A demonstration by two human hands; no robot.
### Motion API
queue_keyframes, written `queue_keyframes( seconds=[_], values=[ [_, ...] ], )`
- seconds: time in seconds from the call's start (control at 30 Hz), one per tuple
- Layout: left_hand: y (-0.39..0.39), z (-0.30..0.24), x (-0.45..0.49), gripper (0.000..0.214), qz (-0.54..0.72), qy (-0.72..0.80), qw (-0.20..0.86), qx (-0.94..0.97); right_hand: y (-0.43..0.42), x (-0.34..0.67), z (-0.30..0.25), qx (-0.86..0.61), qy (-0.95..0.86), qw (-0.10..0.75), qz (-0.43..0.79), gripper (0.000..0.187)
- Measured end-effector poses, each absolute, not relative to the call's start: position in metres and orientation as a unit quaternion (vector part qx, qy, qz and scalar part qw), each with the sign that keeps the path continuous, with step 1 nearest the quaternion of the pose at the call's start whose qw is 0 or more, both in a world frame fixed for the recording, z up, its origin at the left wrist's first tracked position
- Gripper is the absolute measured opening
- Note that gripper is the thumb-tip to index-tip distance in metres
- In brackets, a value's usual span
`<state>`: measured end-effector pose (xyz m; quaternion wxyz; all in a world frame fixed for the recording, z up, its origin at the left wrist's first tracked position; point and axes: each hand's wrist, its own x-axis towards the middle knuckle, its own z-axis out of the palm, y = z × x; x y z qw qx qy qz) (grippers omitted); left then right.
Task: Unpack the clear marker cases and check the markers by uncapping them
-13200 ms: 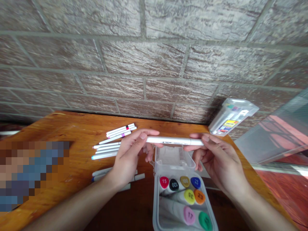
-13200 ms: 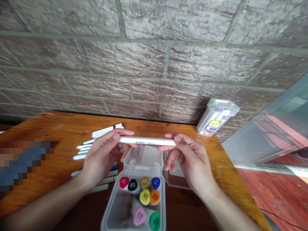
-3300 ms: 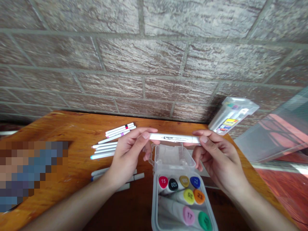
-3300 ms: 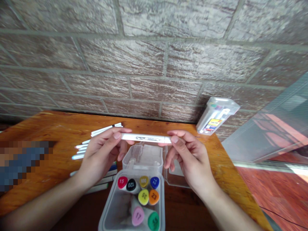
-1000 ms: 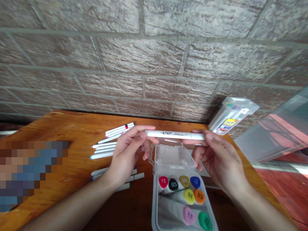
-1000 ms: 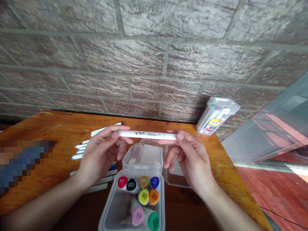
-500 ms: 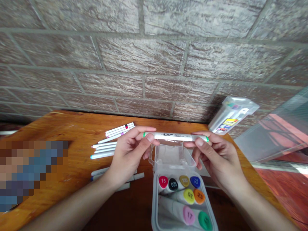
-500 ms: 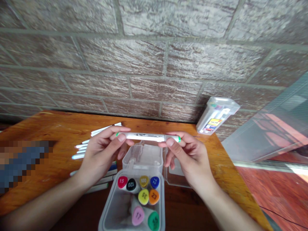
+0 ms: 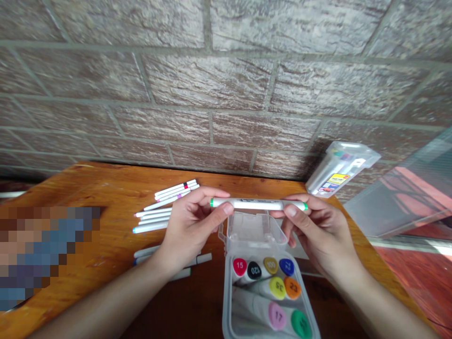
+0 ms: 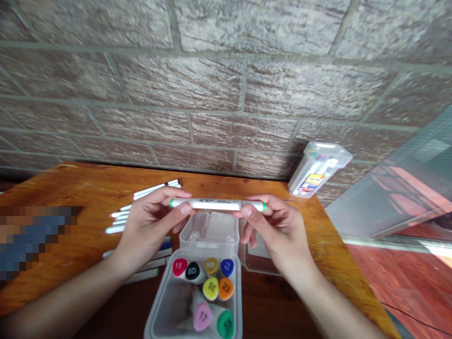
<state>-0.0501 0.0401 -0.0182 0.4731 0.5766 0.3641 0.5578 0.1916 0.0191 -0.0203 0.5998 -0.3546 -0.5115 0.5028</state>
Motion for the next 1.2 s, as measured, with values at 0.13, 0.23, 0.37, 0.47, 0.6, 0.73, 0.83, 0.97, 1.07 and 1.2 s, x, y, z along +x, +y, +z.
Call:
queue_keyframes(
  seconds=[0.13, 0.23, 0.37, 0.47, 0.6, 0.73, 0.83, 0.97, 1.07, 1.2],
  values=[
    [0.0407, -0.0177, -0.0488, 0.013, 0.563, 0.361, 0.454, 0.588, 0.0196, 0.1903, -0.0216, -0.361, -0.511, 0.601, 0.498, 0.011],
    [0.0408, -0.0174, -0.0485, 0.011, 0.568, 0.363, 0.435, 0.597, 0.0207, 0.1898, -0.0218, -0.364, -0.513, 0.600, 0.495, 0.010],
    [0.0403, -0.0174, -0.0490, 0.010, 0.567, 0.362, 0.433, 0.600, 0.0207, 0.1905, -0.0216, -0.362, -0.509, 0.601, 0.499, 0.009],
    [0.0404, -0.0195, -0.0496, 0.013, 0.563, 0.355, 0.470, 0.579, 0.0197, 0.1918, -0.0210, -0.362, -0.501, 0.598, 0.510, 0.010],
    [0.0411, -0.0243, -0.0512, 0.019, 0.568, 0.338, 0.512, 0.549, 0.0179, 0.1921, -0.0178, -0.358, -0.487, 0.599, 0.525, 0.014],
    [0.0406, -0.0258, -0.0520, 0.021, 0.578, 0.325, 0.522, 0.537, 0.0171, 0.1910, -0.0145, -0.350, -0.474, 0.601, 0.540, 0.016],
    [0.0398, -0.0250, -0.0516, 0.020, 0.579, 0.321, 0.529, 0.531, 0.0171, 0.1910, -0.0144, -0.349, -0.471, 0.601, 0.543, 0.017],
    [0.0400, -0.0248, -0.0518, 0.017, 0.579, 0.316, 0.532, 0.532, 0.0177, 0.1916, -0.0158, -0.353, -0.472, 0.600, 0.541, 0.017],
    [0.0405, -0.0257, -0.0526, 0.017, 0.579, 0.312, 0.527, 0.538, 0.0180, 0.1919, -0.0165, -0.356, -0.471, 0.600, 0.540, 0.017],
    [0.0408, -0.0268, -0.0535, 0.017, 0.572, 0.317, 0.524, 0.545, 0.0180, 0.1927, -0.0167, -0.356, -0.471, 0.600, 0.540, 0.018]
  ],
)
